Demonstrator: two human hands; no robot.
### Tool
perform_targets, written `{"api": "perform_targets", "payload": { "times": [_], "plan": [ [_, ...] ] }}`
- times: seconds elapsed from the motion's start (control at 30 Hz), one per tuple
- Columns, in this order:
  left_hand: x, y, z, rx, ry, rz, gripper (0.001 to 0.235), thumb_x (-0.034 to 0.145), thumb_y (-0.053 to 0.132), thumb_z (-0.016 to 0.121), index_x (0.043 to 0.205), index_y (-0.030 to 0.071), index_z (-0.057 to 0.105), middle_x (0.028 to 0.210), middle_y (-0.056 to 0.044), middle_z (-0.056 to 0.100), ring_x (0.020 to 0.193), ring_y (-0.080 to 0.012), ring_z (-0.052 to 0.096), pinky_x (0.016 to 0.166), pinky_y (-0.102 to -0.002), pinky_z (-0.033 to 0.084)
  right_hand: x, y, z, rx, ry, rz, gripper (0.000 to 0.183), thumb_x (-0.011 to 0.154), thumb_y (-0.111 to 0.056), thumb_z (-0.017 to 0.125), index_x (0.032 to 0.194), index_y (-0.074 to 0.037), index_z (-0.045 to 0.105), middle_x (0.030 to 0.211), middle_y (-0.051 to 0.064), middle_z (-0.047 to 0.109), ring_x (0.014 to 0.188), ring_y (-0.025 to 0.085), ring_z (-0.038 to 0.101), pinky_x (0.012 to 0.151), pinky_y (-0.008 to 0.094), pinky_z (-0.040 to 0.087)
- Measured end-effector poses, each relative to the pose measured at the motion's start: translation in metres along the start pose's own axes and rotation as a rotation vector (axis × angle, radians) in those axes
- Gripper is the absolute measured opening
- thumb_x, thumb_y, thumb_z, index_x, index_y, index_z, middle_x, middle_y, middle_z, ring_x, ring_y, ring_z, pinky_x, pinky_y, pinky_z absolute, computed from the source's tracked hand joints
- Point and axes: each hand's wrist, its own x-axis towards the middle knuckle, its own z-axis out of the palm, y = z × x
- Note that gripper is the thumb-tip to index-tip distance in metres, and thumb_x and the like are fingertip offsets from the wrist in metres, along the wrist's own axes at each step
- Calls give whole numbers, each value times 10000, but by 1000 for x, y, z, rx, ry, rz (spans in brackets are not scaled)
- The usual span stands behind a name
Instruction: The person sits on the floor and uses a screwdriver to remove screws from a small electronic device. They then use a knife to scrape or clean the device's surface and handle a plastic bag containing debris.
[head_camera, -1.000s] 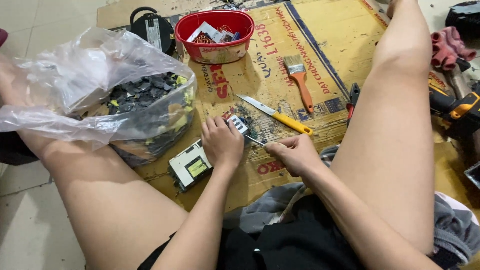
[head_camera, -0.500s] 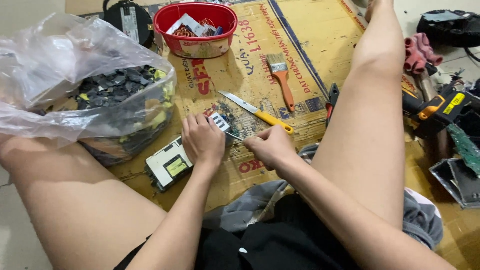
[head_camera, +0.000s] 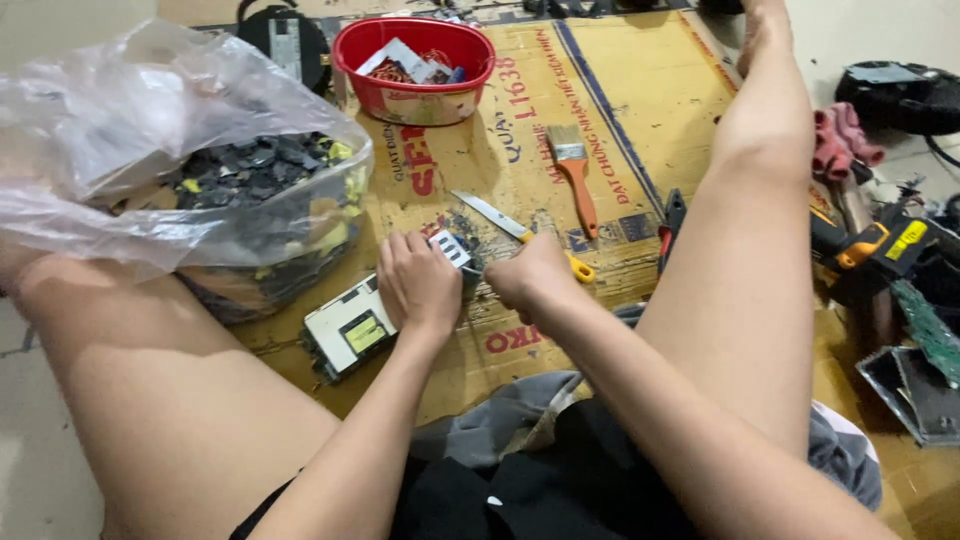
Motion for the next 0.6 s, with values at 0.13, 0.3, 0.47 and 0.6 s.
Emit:
{"api": "perform_targets", "payload": {
  "times": [0.13, 0.3, 0.47, 0.6],
  "plan": [
    [-1, 7, -14, -9, -1, -9, 170, 938, 188, 537, 985, 48, 622, 970, -92, 582, 970, -303, 590, 822, -431, 487, -51, -32, -22, 267, -124, 14, 67, 737, 35, 613, 753, 63, 555, 489, 71, 398, 374, 136, 422, 320, 309, 307],
    [9, 2, -37, -30, -4, 76, 177, 848, 243, 637, 861, 68, 659, 883, -98, 619, 948, -308, 611, 854, -456, 457, -65, -29, -42, 505, -580, 150, 132, 945, -92, 511, 835, -58, 446, 609, -72, 326, 405, -94, 275, 373, 57, 221],
    [20, -21, -21, -68, -17, 182, 229, 846, 327, 688, 865, 100, 675, 870, -78, 646, 952, -276, 625, 876, -437, 449, -78, -29, -31, 608, -416, 153, 122, 935, -45, 585, 859, -4, 499, 615, -3, 403, 413, -49, 311, 372, 103, 269],
    [18, -24, -20, -81, -38, 181, 238, 838, 359, 699, 863, 127, 653, 854, -60, 632, 933, -265, 637, 842, -411, 472, -82, -23, -10, 669, -236, 114, 148, 825, 50, 685, 737, 68, 566, 537, 88, 440, 378, 45, 314, 320, 218, 269]
  ]
}}
